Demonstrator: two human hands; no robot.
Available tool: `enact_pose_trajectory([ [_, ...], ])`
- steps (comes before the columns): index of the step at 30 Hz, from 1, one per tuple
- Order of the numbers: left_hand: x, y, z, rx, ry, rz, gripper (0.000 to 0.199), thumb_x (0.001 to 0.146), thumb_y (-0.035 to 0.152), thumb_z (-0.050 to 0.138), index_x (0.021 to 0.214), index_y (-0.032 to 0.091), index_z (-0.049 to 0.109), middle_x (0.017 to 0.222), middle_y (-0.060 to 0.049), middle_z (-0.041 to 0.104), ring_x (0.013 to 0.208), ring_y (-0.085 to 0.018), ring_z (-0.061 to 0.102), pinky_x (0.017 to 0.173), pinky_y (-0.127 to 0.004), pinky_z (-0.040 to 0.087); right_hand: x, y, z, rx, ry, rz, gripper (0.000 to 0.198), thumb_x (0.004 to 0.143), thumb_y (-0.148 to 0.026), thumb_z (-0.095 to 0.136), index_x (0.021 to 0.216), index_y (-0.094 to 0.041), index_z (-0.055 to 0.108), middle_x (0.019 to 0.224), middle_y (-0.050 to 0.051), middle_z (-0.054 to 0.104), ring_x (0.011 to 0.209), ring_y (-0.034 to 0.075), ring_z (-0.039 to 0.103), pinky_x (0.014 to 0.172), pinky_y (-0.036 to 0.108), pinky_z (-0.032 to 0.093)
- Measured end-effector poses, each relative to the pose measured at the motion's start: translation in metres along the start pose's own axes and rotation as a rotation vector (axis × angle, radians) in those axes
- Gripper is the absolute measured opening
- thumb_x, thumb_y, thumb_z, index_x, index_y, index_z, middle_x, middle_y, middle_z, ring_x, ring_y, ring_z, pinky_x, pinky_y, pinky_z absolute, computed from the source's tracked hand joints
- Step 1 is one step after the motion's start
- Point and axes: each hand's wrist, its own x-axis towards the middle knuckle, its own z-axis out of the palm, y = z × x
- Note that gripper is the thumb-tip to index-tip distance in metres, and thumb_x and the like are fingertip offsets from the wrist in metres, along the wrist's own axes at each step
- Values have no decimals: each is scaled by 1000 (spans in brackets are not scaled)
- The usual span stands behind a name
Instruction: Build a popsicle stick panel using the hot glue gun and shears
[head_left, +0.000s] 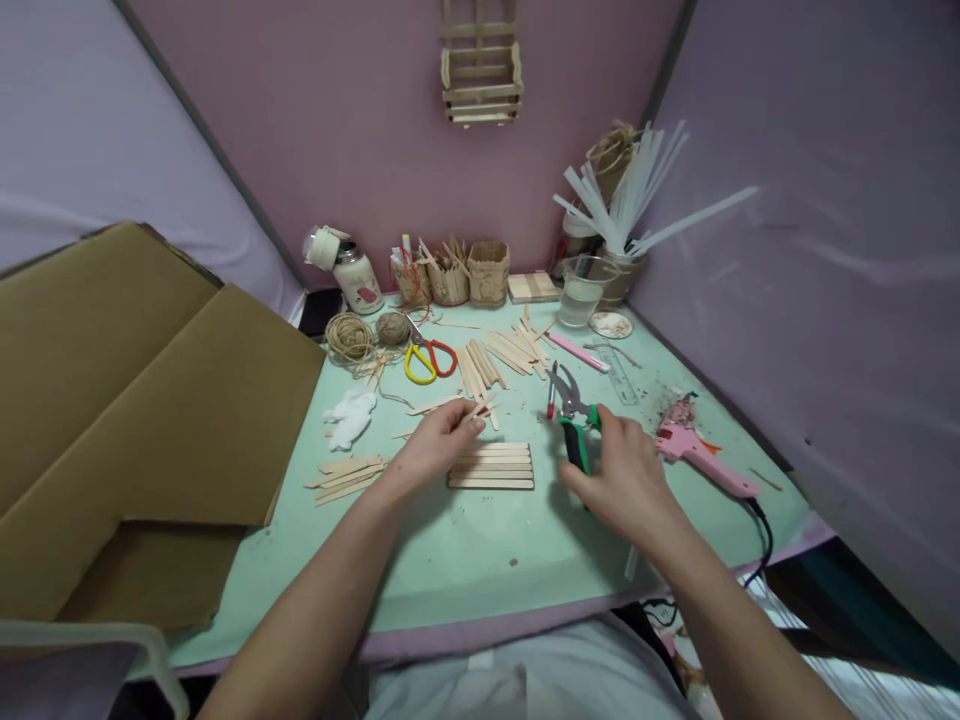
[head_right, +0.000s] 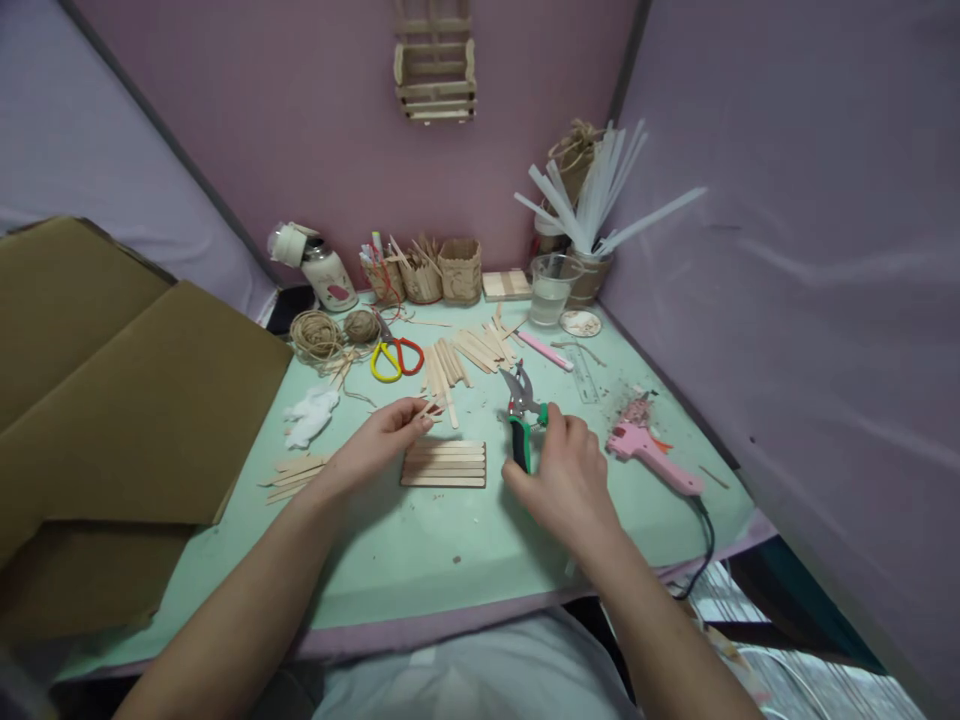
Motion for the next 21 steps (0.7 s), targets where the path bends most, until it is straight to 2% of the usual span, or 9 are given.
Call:
enact_pose_trajectory([
  [3, -5, 0, 4, 75, 31, 20, 21, 84, 38, 56, 89, 20, 65, 82, -1, 63, 77, -16, 54, 70, -24, 39, 21, -3, 21, -204, 20, 10, 71, 74, -37, 58, 136, -3, 44, 119, 27, 55, 109, 44, 51, 91, 56, 39],
  [6, -11, 2, 8, 115, 71, 39, 21, 87, 36, 52, 88, 19, 64, 83, -1, 64, 79, -18, 55, 73, -26, 40, 25, -6, 26, -146, 123, -96, 64, 77, -36, 60, 132, -5, 48, 131, 29, 50, 122, 44, 43, 99, 57, 32],
  [8, -13, 3, 12, 117, 61, 59, 22, 88, 36, 51, 90, 19, 64, 84, -2, 65, 80, -18, 56, 74, -27, 40, 21, -13, 21, 97, 140, -152, 58, 80, -40, 61, 129, -11, 52, 130, 24, 52, 122, 39, 44, 99, 53, 35],
  [9, -14, 3, 15, 117, 58, 77, 22, 88, 35, 50, 91, 19, 64, 84, -2, 65, 80, -18, 56, 74, -27, 40, 19, -17, 17, 303, 82, -129, 54, 80, -42, 62, 126, -14, 55, 124, 20, 57, 115, 35, 50, 95, 49, 39],
  [11, -16, 2, 21, 119, 58, 126, 22, 89, 34, 49, 94, 19, 64, 87, -2, 65, 82, -19, 57, 76, -27, 41, 16, -28, 12, 756, -132, -17, 47, 77, -47, 67, 112, -16, 64, 101, 12, 65, 91, 27, 59, 81, 40, 46],
  [13, -17, 0, 28, 140, 58, 172, 21, 90, 32, 47, 97, 20, 64, 91, -3, 66, 86, -19, 58, 78, -28, 41, 13, -38, 12, 1069, -297, 77, 39, 73, -49, 71, 96, -17, 69, 86, 6, 67, 75, 20, 59, 70, 33, 46],
  [15, -18, -4, 34, 203, 43, 211, 21, 91, 29, 47, 98, 20, 64, 95, -5, 67, 90, -21, 58, 81, -29, 42, 12, -44, 16, 1179, -310, 98, 35, 71, -47, 73, 89, -17, 69, 81, 3, 66, 71, 17, 58, 66, 30, 45],
  [21, -21, -5, 39, 368, -7, 241, 24, 91, 24, 46, 103, 20, 67, 98, -9, 68, 93, -23, 60, 85, -34, 44, 9, -44, 27, 1288, -199, 156, 27, 71, -39, 77, 88, -19, 70, 67, -3, 58, 63, 13, 52, 64, 27, 43],
])
